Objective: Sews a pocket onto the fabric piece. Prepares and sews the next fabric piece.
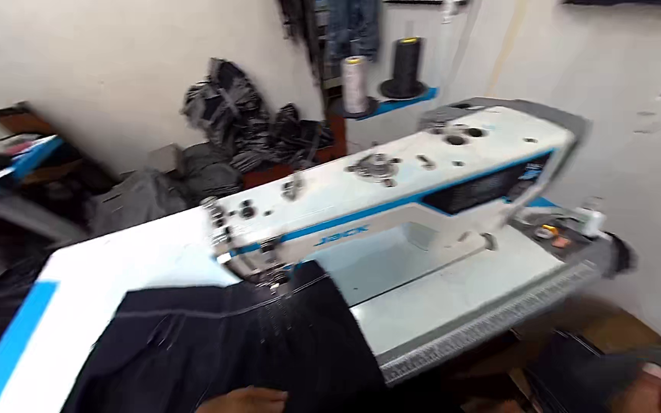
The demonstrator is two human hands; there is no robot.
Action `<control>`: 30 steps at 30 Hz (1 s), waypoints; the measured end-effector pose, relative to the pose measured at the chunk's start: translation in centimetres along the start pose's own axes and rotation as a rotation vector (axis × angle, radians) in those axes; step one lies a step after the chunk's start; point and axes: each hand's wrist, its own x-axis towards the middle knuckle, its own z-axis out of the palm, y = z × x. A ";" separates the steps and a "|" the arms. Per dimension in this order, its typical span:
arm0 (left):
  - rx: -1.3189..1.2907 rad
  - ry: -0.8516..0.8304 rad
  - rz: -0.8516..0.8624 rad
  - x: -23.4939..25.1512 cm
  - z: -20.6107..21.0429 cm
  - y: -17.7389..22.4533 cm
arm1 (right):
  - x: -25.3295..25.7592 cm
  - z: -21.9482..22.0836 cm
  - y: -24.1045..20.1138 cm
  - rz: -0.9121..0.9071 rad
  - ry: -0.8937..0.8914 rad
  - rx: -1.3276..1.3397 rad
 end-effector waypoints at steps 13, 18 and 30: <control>-0.205 0.447 -0.653 2.5 -0.4 -3.6 | -9.9 8.1 -32.4 -1.169 -1.145 0.758; 0.012 0.434 -0.701 3.6 -1.8 -6.3 | -9.2 10.9 -32.3 -1.178 -1.199 0.726; 0.003 0.529 -0.695 3.4 -1.6 -7.6 | -9.8 9.2 -31.1 -1.162 -1.328 0.605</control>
